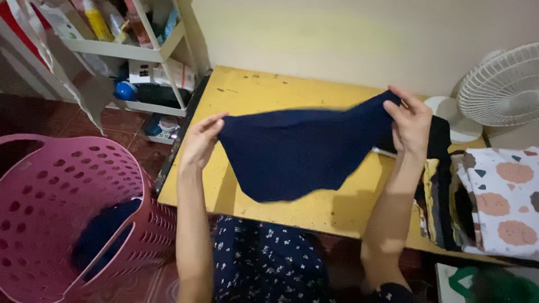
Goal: The person folds several garments one by one on a yellow table, including a dark blue top, a white long-sleeved shirt, a black top with red graphics, a light grey top, and a black long-sleeved shirt. Each item is smoothed, folded into a compact rectangle, and stacked on the table.
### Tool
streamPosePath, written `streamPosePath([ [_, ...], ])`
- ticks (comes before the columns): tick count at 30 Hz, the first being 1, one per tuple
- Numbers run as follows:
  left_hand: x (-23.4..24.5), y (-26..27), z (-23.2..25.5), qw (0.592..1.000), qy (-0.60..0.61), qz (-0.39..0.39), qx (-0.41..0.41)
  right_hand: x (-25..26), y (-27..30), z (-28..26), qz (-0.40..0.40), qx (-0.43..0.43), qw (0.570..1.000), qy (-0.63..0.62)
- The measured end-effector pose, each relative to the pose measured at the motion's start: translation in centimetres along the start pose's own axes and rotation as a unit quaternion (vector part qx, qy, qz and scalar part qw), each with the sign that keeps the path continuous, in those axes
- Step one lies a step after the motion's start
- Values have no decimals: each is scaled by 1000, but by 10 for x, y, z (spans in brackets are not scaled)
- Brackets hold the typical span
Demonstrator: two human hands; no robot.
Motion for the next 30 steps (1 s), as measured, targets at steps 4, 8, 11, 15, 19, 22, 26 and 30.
streamPosePath([
  [4,49,-38,-25,998,24,54,-7,18,-6,35,19,-68,997,12],
  [8,54,-106,-73,997,3,68,-32,28,-18,91,110,-172,973,111],
  [11,39,-158,-54,992,42,73,-97,26,-49,92,73,-166,983,31],
  [15,17,-154,30,958,-7,88,-273,21,-84,41,16,-26,999,-36],
  [19,15,-68,58,945,-87,69,-309,18,-54,30,38,-27,997,-53],
  [22,40,2,10,961,-108,141,-212,16,5,71,-1,-53,998,17],
  [26,75,66,-89,948,-244,205,-1,10,91,170,-133,-167,963,167],
  [30,102,78,-143,900,-350,255,48,24,141,216,-108,-197,956,187],
])
Point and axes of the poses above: each hand's wrist, its own y-axis away from the middle knuckle, its own x-axis out of the back of the hand, z = x × y, the point moved 4 cm from there along -y, towards the middle knuckle, and after that the axes turned 2 degrees about -z, right-handed, at the moved point
